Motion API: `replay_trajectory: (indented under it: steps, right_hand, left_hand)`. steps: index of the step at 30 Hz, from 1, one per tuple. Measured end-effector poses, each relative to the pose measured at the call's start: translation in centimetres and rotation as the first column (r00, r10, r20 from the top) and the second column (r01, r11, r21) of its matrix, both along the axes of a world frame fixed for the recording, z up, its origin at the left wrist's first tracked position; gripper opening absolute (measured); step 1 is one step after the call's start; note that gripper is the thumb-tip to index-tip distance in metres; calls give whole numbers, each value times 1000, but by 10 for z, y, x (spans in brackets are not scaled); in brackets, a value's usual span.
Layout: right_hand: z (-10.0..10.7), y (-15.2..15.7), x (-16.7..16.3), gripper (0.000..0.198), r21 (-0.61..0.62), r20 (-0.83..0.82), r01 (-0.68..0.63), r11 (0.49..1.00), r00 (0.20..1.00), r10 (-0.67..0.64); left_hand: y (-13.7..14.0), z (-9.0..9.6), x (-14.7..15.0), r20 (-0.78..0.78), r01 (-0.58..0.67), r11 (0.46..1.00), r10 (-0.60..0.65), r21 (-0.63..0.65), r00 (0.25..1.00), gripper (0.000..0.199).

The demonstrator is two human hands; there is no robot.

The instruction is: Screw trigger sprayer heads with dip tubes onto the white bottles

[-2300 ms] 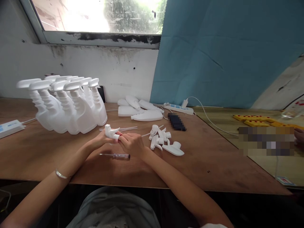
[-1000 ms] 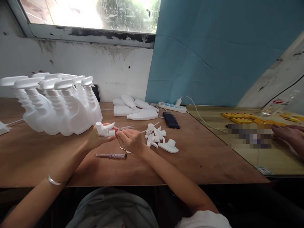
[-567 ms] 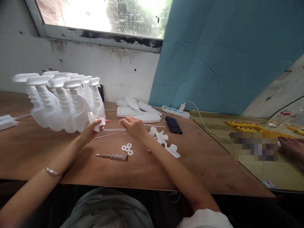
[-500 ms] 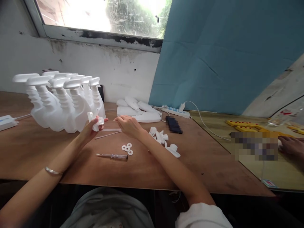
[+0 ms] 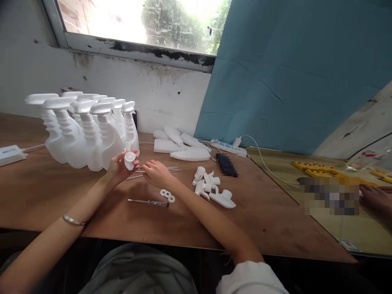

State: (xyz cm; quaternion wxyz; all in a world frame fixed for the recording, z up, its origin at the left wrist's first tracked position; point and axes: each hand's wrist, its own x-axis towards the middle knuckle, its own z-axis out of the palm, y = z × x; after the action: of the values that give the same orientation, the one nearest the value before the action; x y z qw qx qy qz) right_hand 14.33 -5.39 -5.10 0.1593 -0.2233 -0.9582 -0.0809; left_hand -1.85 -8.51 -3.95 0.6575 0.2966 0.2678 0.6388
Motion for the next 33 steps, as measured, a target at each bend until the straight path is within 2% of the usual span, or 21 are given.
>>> replay_trajectory:
  steps: [2,6,9,12,15,17,19,22,24,26,29,33]
  right_hand:
    - [6,-19,19,19,-21,18,-3,1000,1000,3]
    - [14,-46,53,18,-171,89,-46,984,994,62]
    - [13,-52,63,18,-244,141,-23,969,988,59]
    - [9,-51,64,13,-265,157,-29,964,985,73]
    - [8,-48,63,9,-322,42,-55,945,996,72]
    - [9,-46,65,7,-399,-140,-79,913,990,25]
    - [10,-43,66,8,-454,-383,-126,882,922,-66]
    - [9,-41,67,10,-452,-681,-195,870,706,-196]
    - [5,-40,66,11,-447,-782,-216,868,566,-262]
    - [-1,-40,64,13,-453,-825,-226,862,472,-310]
    - [-8,-40,60,14,-452,-848,-239,859,413,-332]
    - [-13,-42,57,14,-451,-850,-239,860,410,-332]
  left_hand:
    - [3,-3,-1,7,-2,999,3,-36,1000,12]
    - [11,-14,-2,-12,27,990,-29,-141,1000,5]
    - [15,-20,-3,-41,44,978,-53,-204,998,6]
    - [14,-19,-3,-74,49,970,-69,-239,995,6]
    - [12,-16,-2,-110,43,967,-73,-252,991,8]
    - [12,-15,-1,-142,34,964,-73,-263,987,7]
    - [11,-15,0,-182,23,962,-75,-273,980,7]
    - [11,-17,4,-241,19,958,-92,-286,966,8]
    - [11,-19,8,-276,32,954,-118,-299,954,8]
    - [11,-20,10,-303,52,948,-152,-314,941,8]
    - [9,-18,12,-331,67,942,-181,-329,926,10]
    - [6,-12,12,-362,49,945,-171,-323,916,12]
